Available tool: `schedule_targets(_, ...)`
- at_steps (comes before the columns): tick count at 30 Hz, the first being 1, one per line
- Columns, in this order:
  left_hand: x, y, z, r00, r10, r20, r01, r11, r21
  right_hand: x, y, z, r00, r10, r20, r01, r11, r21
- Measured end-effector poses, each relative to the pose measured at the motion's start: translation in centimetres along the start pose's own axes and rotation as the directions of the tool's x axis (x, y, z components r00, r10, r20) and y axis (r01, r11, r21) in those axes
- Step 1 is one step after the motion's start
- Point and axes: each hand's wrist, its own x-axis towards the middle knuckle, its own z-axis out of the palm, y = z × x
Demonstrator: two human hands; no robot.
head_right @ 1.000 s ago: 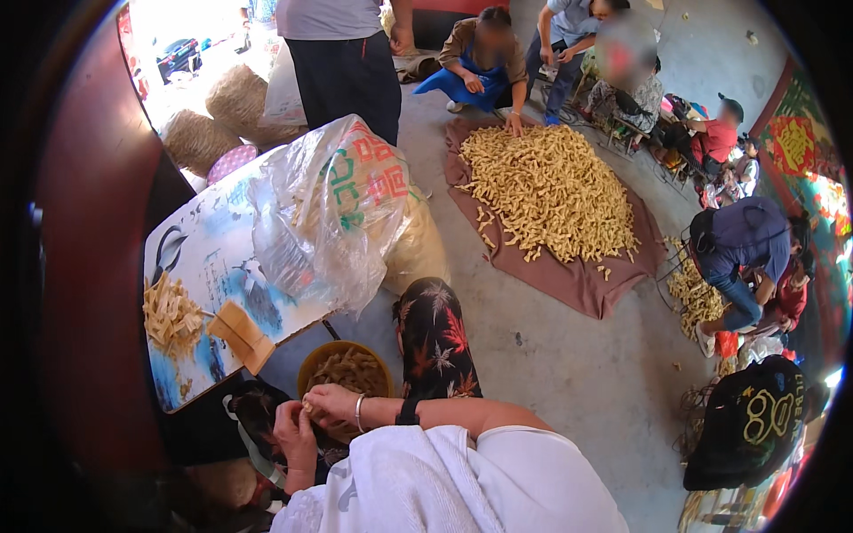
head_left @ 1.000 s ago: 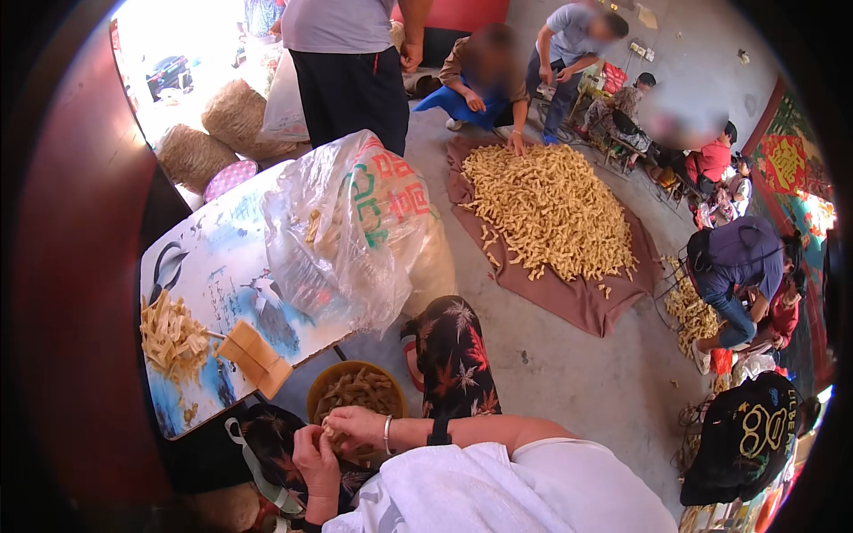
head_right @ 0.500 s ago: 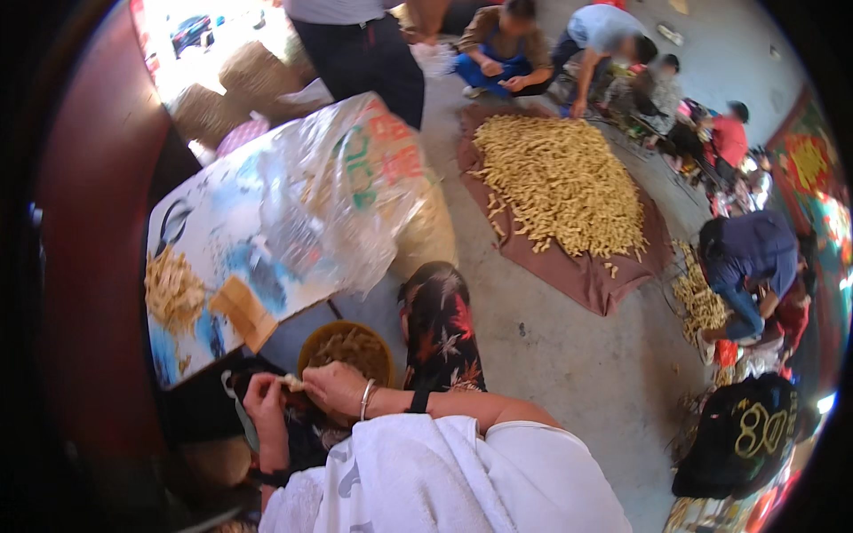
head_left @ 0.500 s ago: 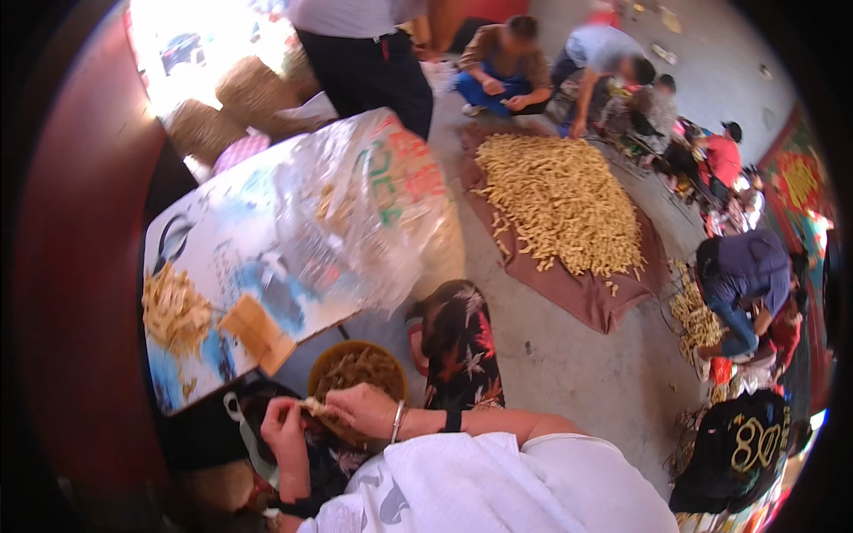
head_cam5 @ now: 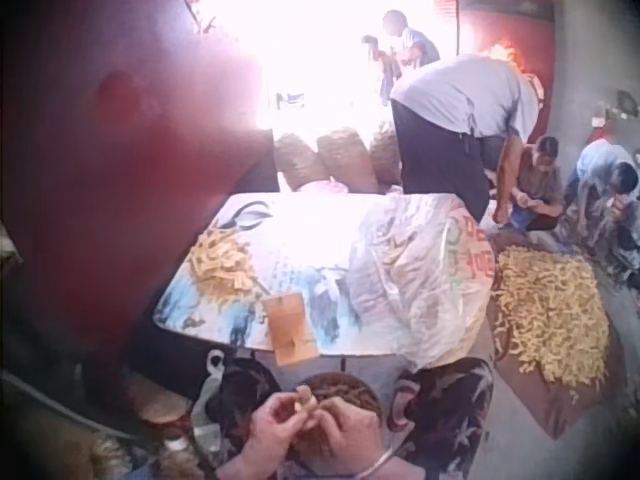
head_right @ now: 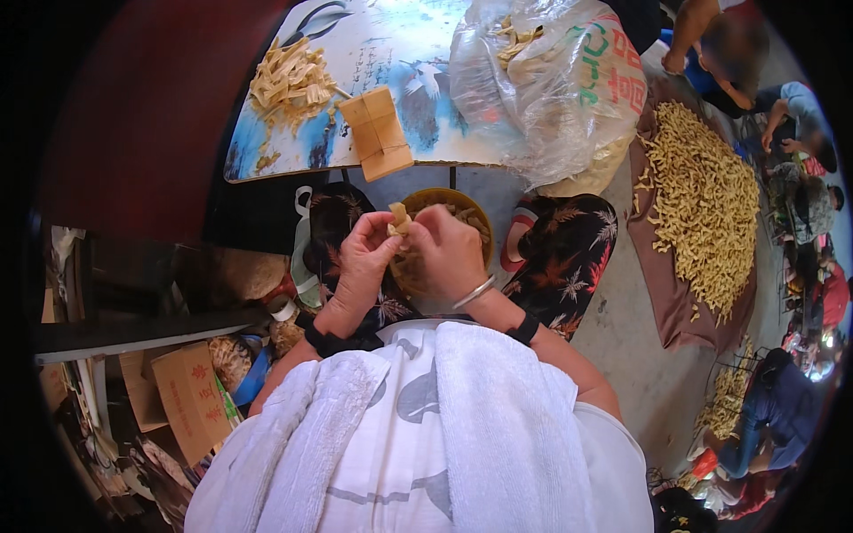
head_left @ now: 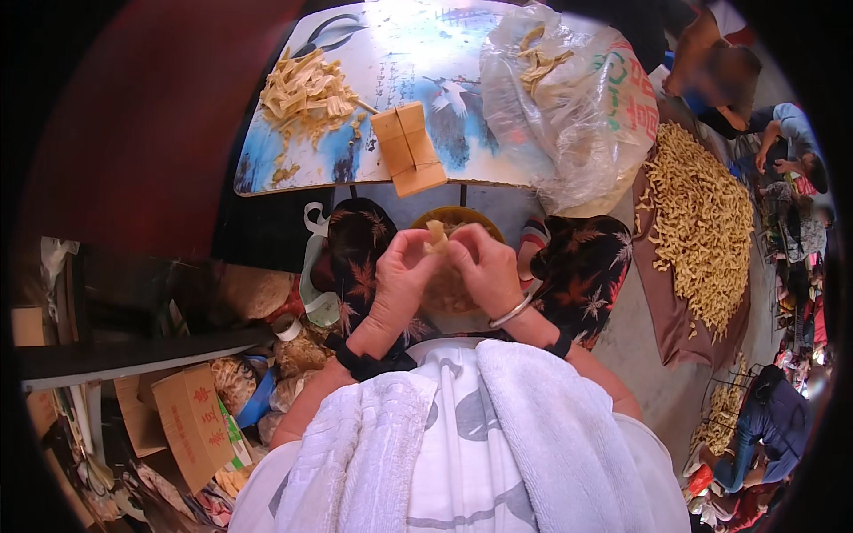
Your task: The person bundles thin, light-colored strips of a food product by hand and ties them together using a thin string.
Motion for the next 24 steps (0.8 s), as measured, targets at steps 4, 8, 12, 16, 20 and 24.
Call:
schedule_targets(4, -0.8, -1.2, -0.4, 0.996, -0.011, 0.089, 0.005, 0.998, 0.061, 1.0, 1.5, 0.4, 0.987, 0.118, 0.106, -0.129, 0.986, 0.104)
schedule_targets(8, -1.4, -0.2, -0.4, 0.98, -0.188, 0.058, 0.195, 0.964, -0.18, 0.9, 0.7, 0.4, 0.999, -0.033, 0.035, 0.036, 0.995, -0.092)
schedule_targets(12, -1.8, -0.2, 0.2, 0.999, -0.023, 0.021, 0.019, 0.986, 0.165, 1.3, 0.2, 0.5, 0.998, -0.056, -0.011, 0.054, 0.985, -0.162)
schedule_targets(16, -2.2, -0.7, 0.1, 0.996, 0.09, -0.004, -0.081, 0.918, 0.388, 1.2, 1.2, -0.1, 0.966, 0.087, 0.244, -0.148, 0.959, 0.243)
schedule_targets(20, -1.8, -1.0, -0.1, 0.992, 0.11, -0.059, -0.087, 0.951, 0.296, 0.7, 0.5, -0.5, 0.845, 0.197, 0.498, -0.468, 0.725, 0.506)
schedule_targets(24, -2.2, -0.9, -0.6, 1.0, 0.015, -0.011, -0.011, 0.97, 0.242, 0.8, 1.3, -0.6, 0.851, 0.254, 0.459, -0.517, 0.557, 0.65)
